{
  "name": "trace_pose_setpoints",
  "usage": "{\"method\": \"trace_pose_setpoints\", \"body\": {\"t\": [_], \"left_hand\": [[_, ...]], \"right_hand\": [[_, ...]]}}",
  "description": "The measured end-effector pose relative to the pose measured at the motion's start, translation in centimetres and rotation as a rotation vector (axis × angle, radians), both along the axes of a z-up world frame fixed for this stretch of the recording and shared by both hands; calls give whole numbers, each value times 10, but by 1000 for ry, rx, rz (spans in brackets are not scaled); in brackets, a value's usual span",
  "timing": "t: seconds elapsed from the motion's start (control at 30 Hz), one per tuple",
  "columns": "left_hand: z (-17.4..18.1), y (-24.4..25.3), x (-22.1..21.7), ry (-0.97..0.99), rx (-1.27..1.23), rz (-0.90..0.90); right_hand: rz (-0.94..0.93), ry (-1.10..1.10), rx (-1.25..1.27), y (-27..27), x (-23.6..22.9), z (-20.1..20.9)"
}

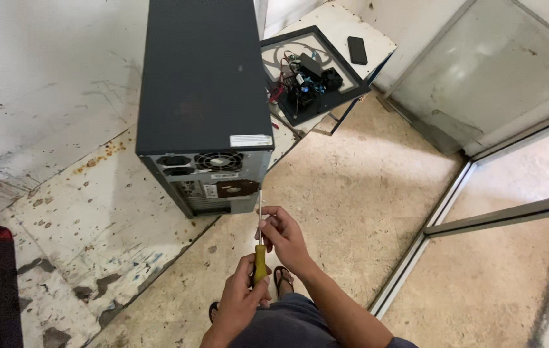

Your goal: The person uses a screwdriver to remove screws from the back of a computer tower and takes out a fan. They then use a toothbrush to clean the fan blades and casing.

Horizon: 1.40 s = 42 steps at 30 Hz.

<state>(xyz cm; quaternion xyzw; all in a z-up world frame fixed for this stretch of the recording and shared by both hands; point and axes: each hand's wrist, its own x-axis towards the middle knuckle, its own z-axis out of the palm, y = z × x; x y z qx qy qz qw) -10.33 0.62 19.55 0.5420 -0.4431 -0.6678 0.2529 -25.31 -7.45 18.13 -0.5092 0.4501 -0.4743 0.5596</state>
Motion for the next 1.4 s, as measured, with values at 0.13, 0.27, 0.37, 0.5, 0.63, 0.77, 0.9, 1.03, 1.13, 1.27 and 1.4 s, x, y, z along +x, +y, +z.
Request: {"method": "trace_pose_setpoints", "body": {"t": [0.13, 0.27, 0.37, 0.5, 0.63, 0.77, 0.9, 1.03, 1.13, 1.27, 1.4], "left_hand": [[3, -4, -15, 0, 38, 35], [0, -6, -28, 0, 69, 116], [-7, -6, -34, 32, 110, 143], [-7, -5, -39, 29, 93, 220], [-12, -2, -39, 49, 100, 253], [-15, -1, -37, 94, 138, 272], [-12, -3, -36, 91, 103, 278], [-10, -4, -36, 28, 123, 253], [-13, -2, -35, 80, 107, 266], [-29, 1, -33, 122, 40, 297], [-16, 2, -32, 293, 164, 340]], "right_hand": [[48, 44, 40, -10, -12, 1], [102, 18, 69, -16, -20, 1], [120, 26, 50, -22, -23, -4], [167, -2, 97, -24, -26, 1], [174, -18, 125, -23, -25, 4], [173, -46, 138, -24, -23, 0], [177, -47, 108, -25, -23, -3], [161, -39, 142, -24, -23, 2], [162, -51, 143, -24, -23, 4], [151, -81, 132, -27, -22, -15], [156, -102, 166, -27, -21, 0]]}}
